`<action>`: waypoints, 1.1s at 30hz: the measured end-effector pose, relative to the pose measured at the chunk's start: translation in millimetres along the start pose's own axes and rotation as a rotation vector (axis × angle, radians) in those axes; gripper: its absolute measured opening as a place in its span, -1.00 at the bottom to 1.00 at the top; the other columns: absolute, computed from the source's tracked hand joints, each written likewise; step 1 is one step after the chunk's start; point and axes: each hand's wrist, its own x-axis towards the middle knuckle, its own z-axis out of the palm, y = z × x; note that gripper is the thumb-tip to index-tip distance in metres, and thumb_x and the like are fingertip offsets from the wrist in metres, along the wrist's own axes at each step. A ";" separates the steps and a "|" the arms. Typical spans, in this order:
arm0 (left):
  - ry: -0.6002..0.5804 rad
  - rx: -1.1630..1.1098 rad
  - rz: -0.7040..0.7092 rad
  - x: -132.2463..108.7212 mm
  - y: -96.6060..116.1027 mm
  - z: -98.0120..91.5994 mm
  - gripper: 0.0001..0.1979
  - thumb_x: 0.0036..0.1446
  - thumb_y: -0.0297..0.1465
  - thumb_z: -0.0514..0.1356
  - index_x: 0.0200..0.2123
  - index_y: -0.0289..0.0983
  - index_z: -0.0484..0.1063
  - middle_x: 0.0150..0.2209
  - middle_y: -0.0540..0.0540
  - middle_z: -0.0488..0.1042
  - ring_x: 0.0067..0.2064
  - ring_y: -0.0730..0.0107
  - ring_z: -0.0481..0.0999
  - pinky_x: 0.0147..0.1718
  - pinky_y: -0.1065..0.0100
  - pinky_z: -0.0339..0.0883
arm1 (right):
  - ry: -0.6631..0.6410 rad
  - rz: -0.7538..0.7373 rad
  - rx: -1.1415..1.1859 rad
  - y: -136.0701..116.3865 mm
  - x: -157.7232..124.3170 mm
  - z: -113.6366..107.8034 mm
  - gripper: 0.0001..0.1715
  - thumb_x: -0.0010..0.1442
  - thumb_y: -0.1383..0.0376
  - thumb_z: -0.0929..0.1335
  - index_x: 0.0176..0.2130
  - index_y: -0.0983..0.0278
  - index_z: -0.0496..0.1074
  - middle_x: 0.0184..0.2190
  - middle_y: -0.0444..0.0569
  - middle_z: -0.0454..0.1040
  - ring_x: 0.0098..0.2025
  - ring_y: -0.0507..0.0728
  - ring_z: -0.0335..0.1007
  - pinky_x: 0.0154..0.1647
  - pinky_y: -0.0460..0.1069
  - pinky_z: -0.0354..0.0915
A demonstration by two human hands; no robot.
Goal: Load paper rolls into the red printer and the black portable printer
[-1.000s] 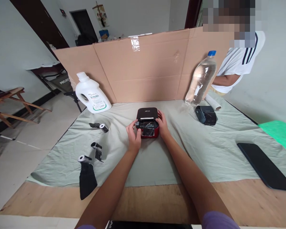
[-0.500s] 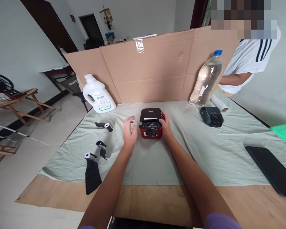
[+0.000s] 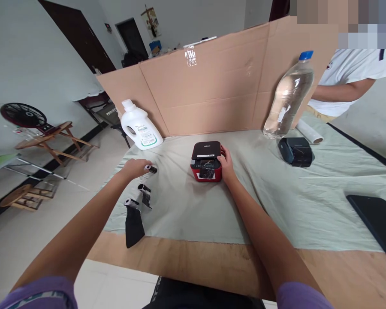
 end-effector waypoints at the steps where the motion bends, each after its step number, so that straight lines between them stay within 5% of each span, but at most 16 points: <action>1: 0.010 0.042 -0.004 -5.3 -6.7 0.8 -0.59 0.12 -0.22 0.15 0.03 -0.10 0.55 0.03 -0.17 0.60 0.08 -0.06 0.51 0.06 0.14 0.24 | -0.001 0.000 0.003 0.5 0.0 0.1 -0.27 0.12 0.10 0.25 0.26 0.18 0.26 0.30 0.02 0.35 0.35 0.24 0.24 0.39 0.21 0.19; 10: -0.204 -0.012 -0.146 -56.0 -83.3 30.9 -0.57 0.10 -0.10 0.05 -0.21 -0.25 0.57 -0.05 -0.25 0.61 0.00 -0.03 0.56 -0.14 0.26 0.33 | 0.014 0.040 0.007 4.8 2.8 1.8 -0.24 0.11 0.09 0.25 0.27 0.17 0.24 0.30 0.01 0.34 0.33 0.24 0.26 0.37 0.21 0.21; 14: -0.254 -0.059 -0.187 -72.2 -90.5 44.0 -0.63 0.05 -0.19 0.11 -0.20 -0.25 0.59 -0.07 -0.24 0.62 0.00 -0.07 0.56 -0.09 0.22 0.37 | 0.021 0.059 0.007 4.2 2.5 1.6 -0.23 0.11 0.09 0.25 0.28 0.19 0.24 0.30 0.01 0.34 0.33 0.24 0.26 0.37 0.19 0.21; 16: -0.143 -0.087 -0.213 -79.1 -82.6 37.4 -0.57 0.02 -0.22 0.16 -0.07 -0.23 0.57 0.07 -0.24 0.56 0.10 -0.15 0.51 -0.01 0.13 0.38 | 0.018 0.048 0.052 4.9 2.4 1.4 -0.25 0.10 0.11 0.27 0.26 0.17 0.27 0.28 -0.01 0.36 0.33 0.24 0.26 0.38 0.19 0.20; 18: 0.130 -0.168 -0.247 -81.4 -60.7 22.0 -0.47 0.04 -0.20 0.18 0.09 -0.20 0.50 0.23 -0.24 0.43 0.21 -0.21 0.41 0.09 0.02 0.34 | 0.019 0.031 0.128 6.3 2.9 1.8 -0.30 0.08 0.15 0.29 0.22 0.15 0.32 0.25 -0.03 0.40 0.32 0.24 0.27 0.38 0.20 0.18; 21: 0.460 -0.586 -0.139 -68.7 5.2 -4.6 -0.47 0.14 -0.16 0.16 0.15 -0.23 0.44 0.19 -0.25 0.44 0.13 -0.03 0.48 0.11 0.06 0.36 | 0.021 0.031 0.224 6.5 3.9 3.3 -0.32 0.04 0.19 0.32 0.18 0.15 0.36 0.21 -0.03 0.44 0.31 0.26 0.28 0.40 0.23 0.15; 24: 0.366 -1.151 -0.005 -38.9 94.0 -18.2 -0.54 0.12 -0.20 0.21 0.08 -0.20 0.44 0.18 -0.19 0.47 0.13 0.06 0.49 0.05 0.15 0.39 | 0.058 0.073 0.235 1.8 3.6 4.6 -0.25 0.00 0.20 0.33 0.21 0.16 0.33 0.24 -0.02 0.41 0.32 0.27 0.26 0.40 0.24 0.14; 27: 0.128 -1.570 -0.069 -7.9 167.0 -14.6 -0.43 -0.03 -0.31 0.31 0.11 -0.16 0.42 0.27 -0.19 0.38 0.22 0.05 0.41 0.03 0.22 0.35 | 0.057 0.082 0.200 -5.7 0.7 4.5 -0.19 0.01 0.21 0.32 0.27 0.15 0.27 0.28 0.00 0.36 0.32 0.26 0.26 0.40 0.24 0.14; 30: -0.035 -1.836 -0.183 10.6 201.4 -2.0 -0.39 -0.07 -0.34 0.24 0.14 -0.17 0.38 0.14 -0.15 0.48 0.06 0.20 0.52 -0.10 0.33 0.36 | 0.031 0.068 0.149 -10.3 -2.8 2.9 -0.14 0.05 0.20 0.30 0.34 0.15 0.21 0.33 0.02 0.29 0.32 0.26 0.25 0.39 0.23 0.14; 33: -0.040 -1.927 -0.184 15.5 207.9 7.9 -0.42 -0.06 -0.31 0.19 0.12 -0.16 0.39 -0.10 -0.05 0.55 -0.24 0.41 0.54 -0.26 0.42 0.33 | 0.061 0.098 0.093 -10.5 -4.6 1.4 -0.02 0.07 0.18 0.30 0.43 0.06 0.02 0.41 0.02 0.12 0.31 0.27 0.26 0.37 0.25 0.17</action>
